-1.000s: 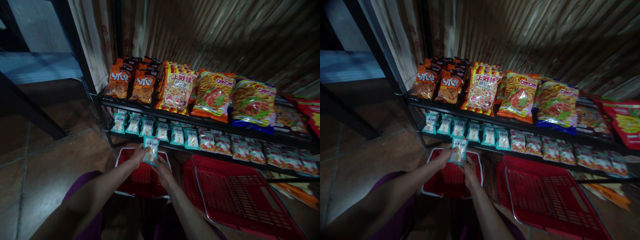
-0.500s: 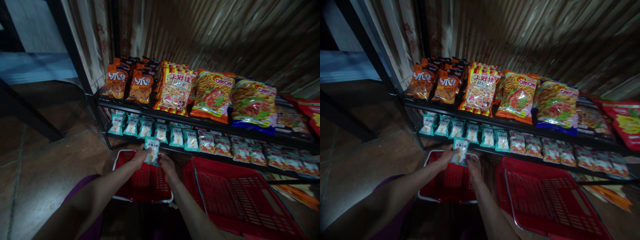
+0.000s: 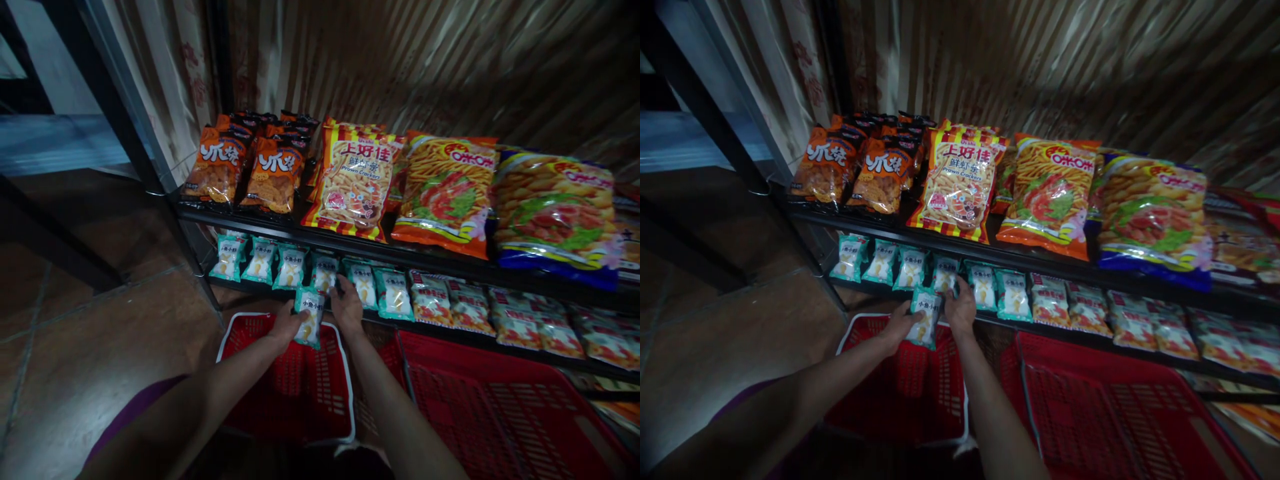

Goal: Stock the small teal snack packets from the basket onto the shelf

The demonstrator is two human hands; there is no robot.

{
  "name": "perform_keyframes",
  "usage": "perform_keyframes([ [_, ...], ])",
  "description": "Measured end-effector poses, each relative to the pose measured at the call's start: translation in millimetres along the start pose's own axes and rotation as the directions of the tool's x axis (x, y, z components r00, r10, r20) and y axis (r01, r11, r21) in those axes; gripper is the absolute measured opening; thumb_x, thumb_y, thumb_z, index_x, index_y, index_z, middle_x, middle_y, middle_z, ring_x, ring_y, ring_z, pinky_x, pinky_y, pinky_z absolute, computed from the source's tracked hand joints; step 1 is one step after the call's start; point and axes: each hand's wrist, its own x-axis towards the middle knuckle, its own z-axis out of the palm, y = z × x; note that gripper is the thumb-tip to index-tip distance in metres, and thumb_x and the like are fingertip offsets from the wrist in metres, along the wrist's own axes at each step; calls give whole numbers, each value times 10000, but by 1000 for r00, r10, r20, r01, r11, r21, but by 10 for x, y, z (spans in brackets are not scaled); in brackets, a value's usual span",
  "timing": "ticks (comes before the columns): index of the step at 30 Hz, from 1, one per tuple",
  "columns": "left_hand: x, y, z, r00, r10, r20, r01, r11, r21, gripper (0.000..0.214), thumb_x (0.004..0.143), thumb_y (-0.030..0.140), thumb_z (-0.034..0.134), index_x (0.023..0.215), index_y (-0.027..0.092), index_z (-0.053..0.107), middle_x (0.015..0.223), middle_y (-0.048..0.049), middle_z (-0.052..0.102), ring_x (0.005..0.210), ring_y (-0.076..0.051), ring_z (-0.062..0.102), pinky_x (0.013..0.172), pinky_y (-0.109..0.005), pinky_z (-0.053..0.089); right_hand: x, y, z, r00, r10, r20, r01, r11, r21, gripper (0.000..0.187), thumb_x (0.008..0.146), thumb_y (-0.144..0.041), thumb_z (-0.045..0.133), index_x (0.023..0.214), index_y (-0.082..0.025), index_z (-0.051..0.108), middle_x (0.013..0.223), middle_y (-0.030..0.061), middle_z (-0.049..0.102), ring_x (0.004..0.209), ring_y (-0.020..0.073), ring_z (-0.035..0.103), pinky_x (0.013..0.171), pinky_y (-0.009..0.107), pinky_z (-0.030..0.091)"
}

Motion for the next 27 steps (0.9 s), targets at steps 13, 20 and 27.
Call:
perform_keyframes([
  [13,-58,36,26,996,-92,0,92,996,10,278,708,174,641,983,130,628,885,-80,709,748,-196,664,677,-291,518,55,-104,199,993,-110,52,121,860,-497,537,814,-365,543,1296,-146,449,1228,152,539,1134,285,503,960,383,361],
  [20,-87,58,-12,989,-146,-9,146,989,17,269,695,141,642,963,127,629,840,-72,709,687,-180,657,663,-286,514,84,-71,236,996,-52,71,82,835,-545,615,809,-410,562,1336,-155,375,1238,179,536,1116,315,534,904,391,392],
  [27,-61,64,-71,981,-190,-42,191,981,40,268,712,96,605,979,122,612,786,-56,701,626,-157,645,630,-268,504,113,-12,283,998,-33,61,60,853,-519,635,816,-388,552,1366,-166,324,1192,185,565,1068,308,576,853,382,424],
])
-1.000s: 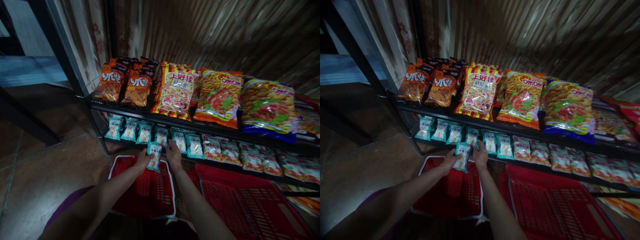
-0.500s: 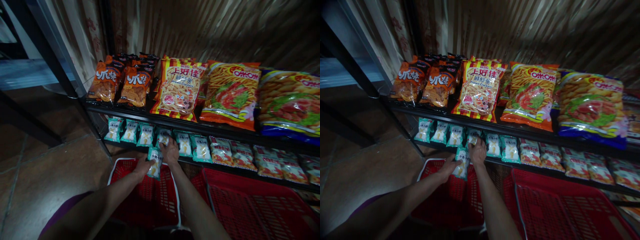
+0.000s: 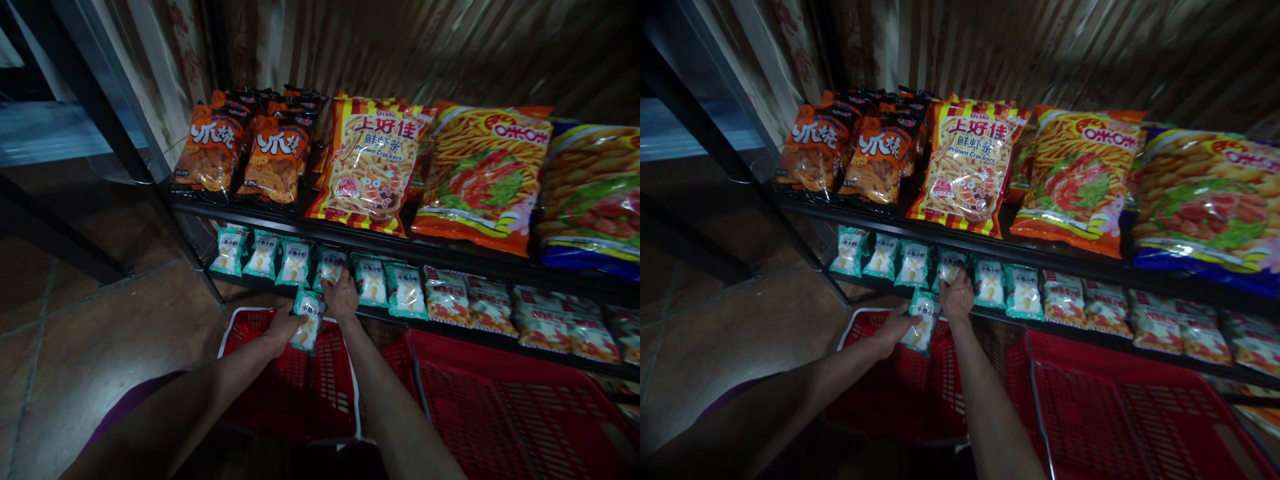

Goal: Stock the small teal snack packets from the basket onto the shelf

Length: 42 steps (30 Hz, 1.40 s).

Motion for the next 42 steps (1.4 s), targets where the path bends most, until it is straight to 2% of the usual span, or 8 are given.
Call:
perform_keyframes([
  [13,-90,125,30,1000,-30,-8,29,999,-20,230,696,63,602,920,111,627,784,-58,698,607,-146,633,612,-254,492,28,28,72,995,-2,-99,10,997,80,619,820,-311,526,1371,-122,315,1153,192,573,1050,309,572,867,393,431],
  [23,-48,92,25,1000,-27,12,27,1000,-11,208,703,91,602,908,117,632,815,-66,709,654,-160,649,643,-261,504,92,26,67,996,20,-90,-16,999,51,576,829,-321,522,1358,-159,361,1156,152,568,1028,275,573,868,373,425],
  [27,-90,130,9,999,-12,30,14,999,-41,247,688,84,607,931,119,623,817,-62,702,669,-154,644,647,-254,502,95,8,66,996,18,-84,-14,998,57,557,834,-302,509,1353,-147,379,1146,161,571,1033,277,563,896,399,415],
  [31,-82,141,-34,999,13,51,-11,999,-46,237,676,93,612,910,125,619,800,-58,691,646,-154,630,626,-261,499,50,-51,-2,979,-78,-188,87,995,43,539,842,-319,497,1336,-116,424,1257,204,515,1153,311,483,965,458,370],
  [34,-24,134,-79,998,37,45,-34,997,-62,249,675,122,634,922,136,612,817,-58,685,642,-159,626,623,-278,502,14,-131,-77,947,-226,-228,243,969,50,427,875,-337,435,1248,-157,538,1307,165,508,1221,295,434,1018,472,326],
  [37,34,152,-122,996,87,7,-87,995,-58,272,675,120,636,945,141,610,864,-63,681,659,-157,623,631,-280,502,-18,-220,-110,933,-342,-116,359,910,209,390,890,-383,394,1118,-181,637,1156,118,634,1114,246,539,981,411,392],
  [39,55,176,-147,994,111,7,-110,991,-79,300,682,116,628,980,146,604,876,-59,680,667,-157,624,638,-281,504,-41,-271,-105,933,-359,-19,346,881,322,400,875,-427,409,1064,-186,666,1081,98,677,1030,230,593,931,380,438],
  [42,64,210,-183,992,121,20,-118,987,-105,306,691,112,622,994,154,604,846,-44,684,664,-156,626,645,-278,505,-68,-317,-79,933,-337,125,254,866,431,383,833,-470,460,996,-212,692,1021,64,704,959,223,627,873,365,467],
])
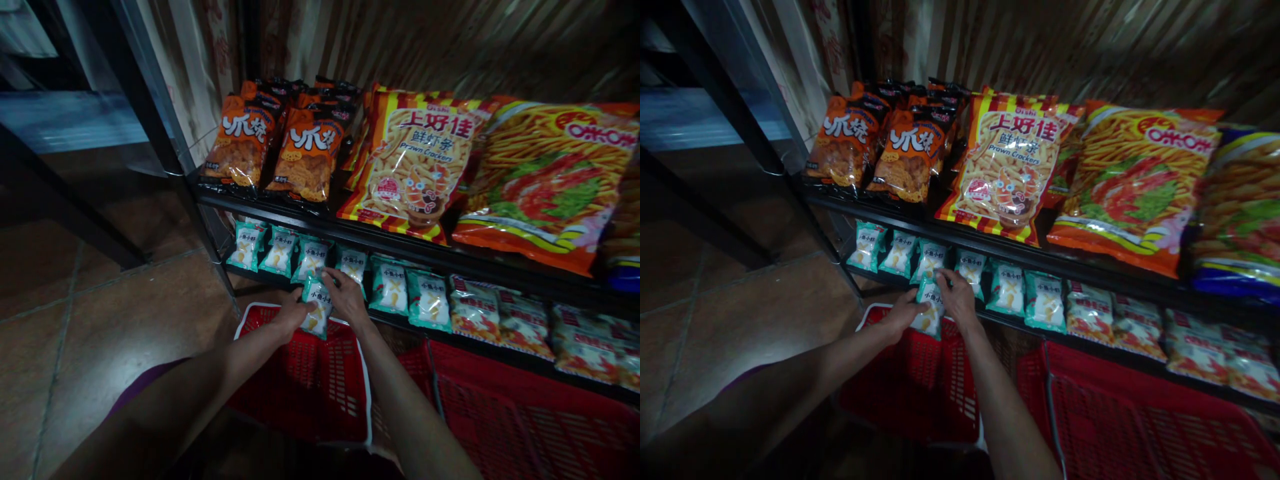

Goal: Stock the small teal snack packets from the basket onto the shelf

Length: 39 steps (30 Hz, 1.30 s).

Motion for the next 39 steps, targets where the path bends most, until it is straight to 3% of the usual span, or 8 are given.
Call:
perform_keyframes([
  [5,-12,31,-72,999,-31,-16,32,999,11,322,677,115,660,995,154,623,833,-37,694,687,-152,631,675,-262,506,25,35,21,989,71,128,-89,986,140,345,755,-505,529,798,-206,697,824,34,708,785,209,636,725,326,479],
  [11,-18,52,-140,1000,-6,26,5,999,50,335,681,109,645,1013,154,625,892,-47,695,717,-156,630,677,-257,499,69,151,-21,976,70,207,-120,963,241,284,700,-459,594,780,-202,684,783,19,699,764,198,624,711,313,474],
  [17,11,55,-140,999,30,35,-35,987,156,322,702,122,632,1022,159,628,938,-58,687,785,-166,629,714,-262,487,55,133,-24,994,52,96,-62,992,107,244,752,-425,533,779,-220,664,789,17,691,766,195,624,724,315,467],
  [25,-42,57,-146,997,-3,73,-7,990,140,345,725,192,660,1065,157,611,1010,-78,683,823,-175,637,709,-258,499,25,55,-49,998,54,45,-53,998,-25,231,768,-410,504,757,-239,659,768,7,691,736,192,624,701,306,451],
  [29,-56,96,-148,994,18,106,-31,993,118,331,723,213,655,1047,167,605,1028,-86,674,804,-182,636,690,-267,497,37,19,-68,997,80,6,-80,997,-6,258,746,-443,520,772,-236,671,790,20,698,753,207,625,705,318,447],
  [34,-94,180,-162,998,4,64,-11,994,113,284,707,254,663,981,195,615,920,-78,683,764,-204,638,659,-284,490,63,14,-41,997,79,-13,-78,994,73,281,727,-479,534,756,-240,677,781,28,701,741,213,620,684,319,446],
  [39,-133,208,-181,998,-24,58,19,995,99,325,680,245,681,995,198,613,944,-67,684,776,-198,633,640,-259,483,57,29,-3,988,153,-4,-150,976,157,283,700,-487,563,759,-235,679,768,22,694,737,210,613,696,324,451],
])
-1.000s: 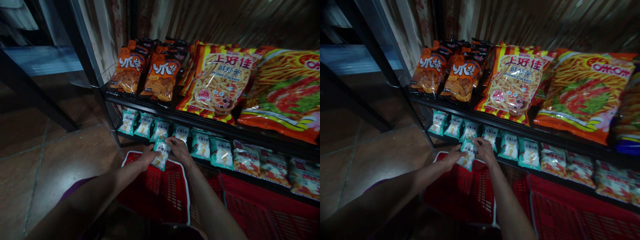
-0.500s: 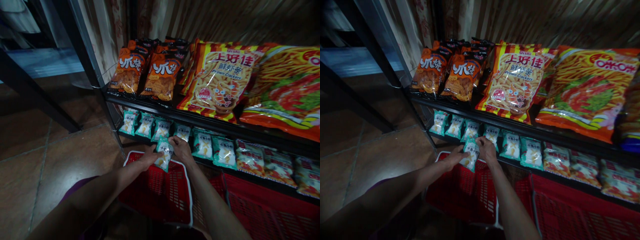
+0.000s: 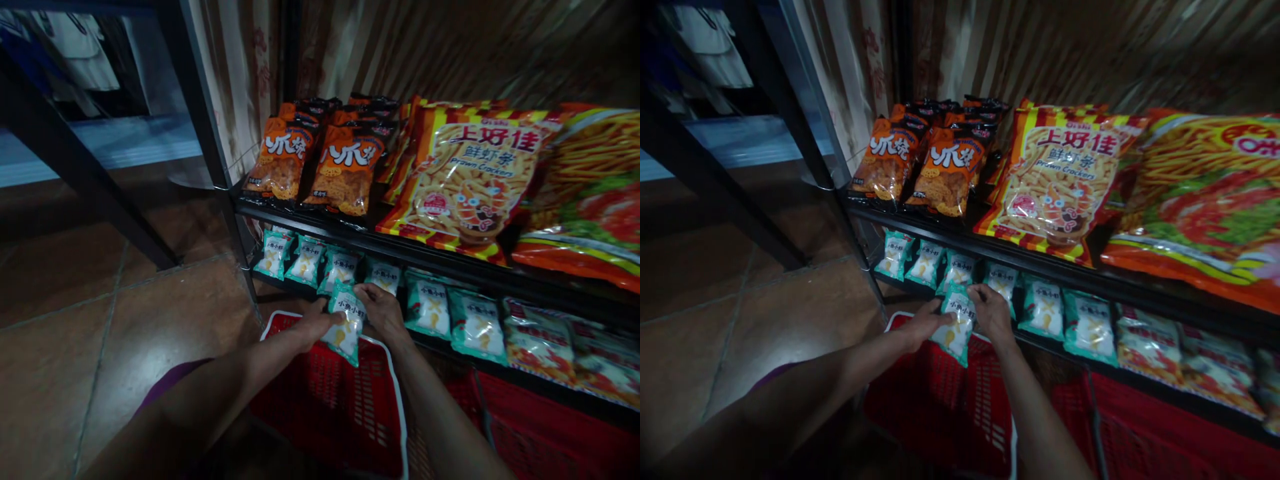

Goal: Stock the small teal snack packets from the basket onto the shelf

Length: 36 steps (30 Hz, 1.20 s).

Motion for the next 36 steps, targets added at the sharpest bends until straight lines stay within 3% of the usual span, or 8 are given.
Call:
perform_keyframes([
  [5,5,-44,32,999,30,-23,-30,1000,8,356,691,200,642,1039,153,580,924,-78,680,713,-174,627,629,-265,488,-50,34,-3,999,-21,28,18,993,115,328,702,-518,558,730,-206,656,739,21,676,727,188,601,696,303,459],
  [10,32,-102,151,997,68,32,-65,996,-67,370,666,226,672,1023,159,600,963,-75,686,716,-164,627,643,-268,503,-172,130,-159,999,-25,30,22,995,101,341,755,-499,542,887,-206,655,912,25,690,855,175,618,827,318,466],
  [15,19,-161,329,999,36,36,-33,996,-88,413,653,228,677,1049,160,581,894,-66,692,692,-170,634,648,-287,513,-326,232,-404,995,26,97,-38,992,121,375,772,-504,549,979,-204,635,935,32,689,867,176,623,810,326,480],
  [18,-3,-174,409,999,29,42,-25,995,-97,429,650,235,677,1062,165,581,883,-59,693,702,-173,639,665,-294,517,-375,262,-501,985,111,134,-137,969,205,439,752,-501,586,1087,-218,601,935,34,693,810,171,633,745,319,490],
  [20,-21,-169,434,998,37,58,-31,994,-106,430,639,255,693,1047,167,587,879,-56,694,706,-177,640,668,-298,518,-377,256,-522,984,141,110,-167,944,284,417,732,-503,605,1028,-209,621,892,30,692,778,168,628,722,309,485],
  [25,-59,-145,396,995,44,87,-35,994,-105,450,602,296,746,1004,176,585,910,-61,696,742,-197,653,709,-335,521,-325,155,-465,991,126,45,-133,911,389,300,656,-477,666,736,-188,652,729,-8,658,707,143,573,703,274,436],
  [30,-138,-151,285,983,48,175,-38,998,-56,467,622,358,760,1020,177,594,1041,-90,687,884,-234,657,805,-371,509,-333,17,-395,983,181,-31,-153,903,401,278,638,-471,654,675,-196,651,632,-23,627,627,137,532,627,265,407],
  [36,-284,-56,112,972,29,233,-43,998,56,455,615,351,763,992,138,624,1059,-116,686,958,-255,635,879,-385,464,-399,-86,-291,992,120,-40,-104,954,281,330,660,-519,623,685,-191,654,674,15,666,658,169,574,630,280,424],
])
